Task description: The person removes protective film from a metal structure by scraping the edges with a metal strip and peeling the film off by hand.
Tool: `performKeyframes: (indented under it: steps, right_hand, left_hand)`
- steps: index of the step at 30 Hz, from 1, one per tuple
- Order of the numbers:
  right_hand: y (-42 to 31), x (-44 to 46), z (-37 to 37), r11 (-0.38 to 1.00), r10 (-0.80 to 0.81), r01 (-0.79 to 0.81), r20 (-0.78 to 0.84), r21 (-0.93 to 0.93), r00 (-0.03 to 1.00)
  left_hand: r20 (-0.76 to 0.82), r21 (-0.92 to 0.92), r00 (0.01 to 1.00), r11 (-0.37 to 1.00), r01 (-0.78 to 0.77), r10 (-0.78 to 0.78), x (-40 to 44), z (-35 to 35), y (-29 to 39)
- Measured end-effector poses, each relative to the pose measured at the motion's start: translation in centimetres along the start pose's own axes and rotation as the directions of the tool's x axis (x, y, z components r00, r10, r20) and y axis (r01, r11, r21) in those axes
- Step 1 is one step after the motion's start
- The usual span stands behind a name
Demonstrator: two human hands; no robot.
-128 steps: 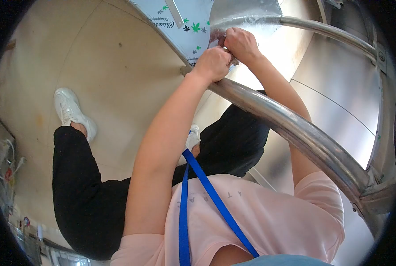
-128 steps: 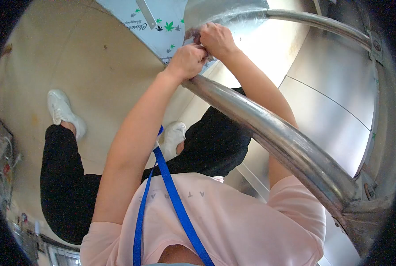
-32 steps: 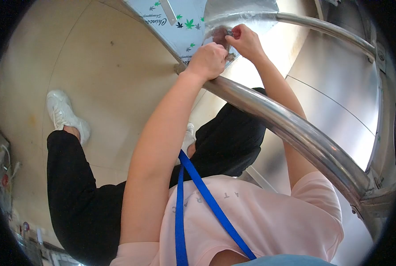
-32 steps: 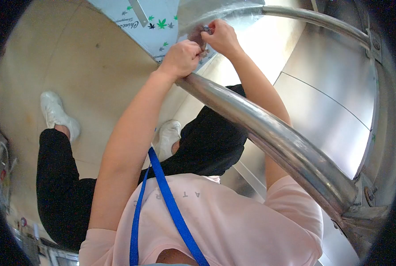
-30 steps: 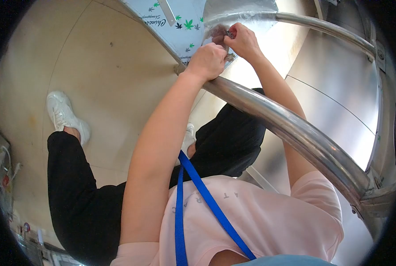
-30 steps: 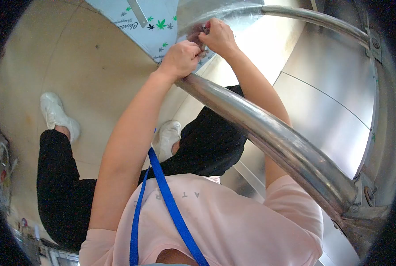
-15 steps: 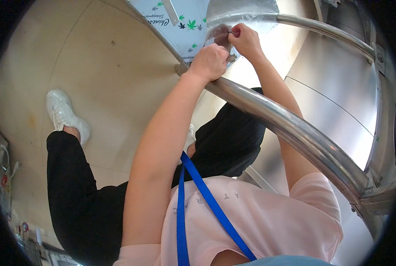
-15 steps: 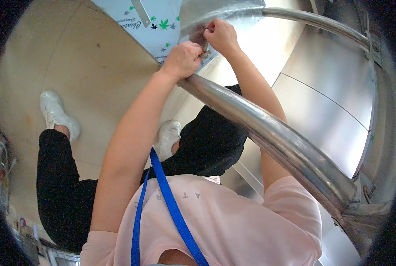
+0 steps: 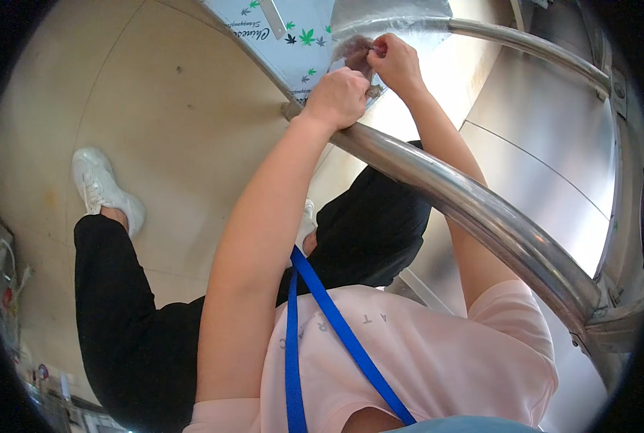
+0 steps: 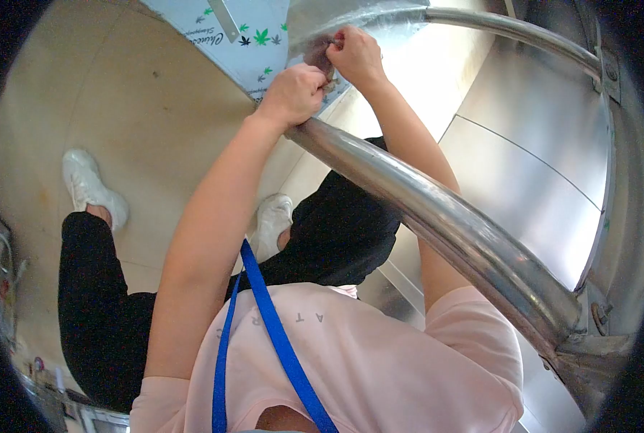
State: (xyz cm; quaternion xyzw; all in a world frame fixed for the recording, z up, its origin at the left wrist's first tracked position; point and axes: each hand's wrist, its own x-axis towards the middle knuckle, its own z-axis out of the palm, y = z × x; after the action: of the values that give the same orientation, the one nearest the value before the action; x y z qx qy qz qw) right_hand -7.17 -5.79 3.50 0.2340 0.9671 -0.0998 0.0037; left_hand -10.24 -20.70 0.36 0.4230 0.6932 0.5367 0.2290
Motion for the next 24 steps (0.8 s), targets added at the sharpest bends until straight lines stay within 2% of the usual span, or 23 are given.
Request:
performKeyframes:
  steps: [3, 6, 9, 10, 14, 17, 19, 21, 22, 24]
  right_hand:
    - [-0.2, 0.8, -0.1, 0.990, -0.009, 0.024, 0.108, -0.136, 0.994]
    - [-0.6, 0.3, -0.6, 0.963, 0.268, -0.269, 0.083, 0.008, 0.960]
    - [0.1, -0.5, 0.3, 0.788, 0.521, -0.507, 0.061, 0.348, 0.852]
    - [0.5, -0.6, 0.5, 0.754, 0.522, -0.515, 0.104, 0.408, 0.847]
    - [-0.7, 0.2, -0.7, 0.965, 0.242, -0.249, 0.089, 0.079, 0.966]
    - [-0.2, 1.1, -0.2, 0.989, 0.141, -0.134, 0.122, -0.060, 0.982]
    - [-0.3, 0.9, -0.5, 0.946, 0.308, -0.317, 0.130, 0.064, 0.943]
    - [-0.7, 0.3, -1.2, 0.825, 0.503, -0.527, 0.162, 0.203, 0.849]
    - [0.4, 0.0, 0.0, 0.726, 0.578, -0.577, 0.121, 0.374, 0.807]
    - [1.6, -0.7, 0.3, 0.566, 0.590, -0.572, 0.193, 0.594, 0.784]
  left_hand:
    - [-0.020, -0.001, 1.000, 1.000, -0.006, 0.006, -0.1, 0.2, -0.1]
    - [-0.015, 0.000, 1.000, 1.000, 0.011, -0.011, -0.1, 0.4, -0.2]
    - [-0.042, -0.042, 0.999, 0.999, -0.002, 0.000, -0.2, 0.3, -0.2]
    - [-0.039, -0.034, 0.999, 0.999, -0.002, 0.000, -0.2, 0.3, -0.3]
    - [-0.008, -0.014, 1.000, 1.000, 0.011, -0.012, -0.2, 0.1, 0.0]
    - [-0.009, -0.012, 1.000, 1.000, 0.021, -0.021, -0.1, -0.1, 0.1]
    - [-0.010, -0.011, 1.000, 1.000, 0.019, -0.019, -0.2, 0.1, 0.0]
    - [-0.006, 0.002, 1.000, 1.000, 0.008, -0.008, -0.1, 0.2, -0.3]
    - [-0.011, -0.001, 1.000, 1.000, 0.004, -0.004, -0.1, 0.2, -0.3]
    - [-0.022, -0.004, 1.000, 1.000, 0.002, -0.002, -0.1, 0.3, -0.3]
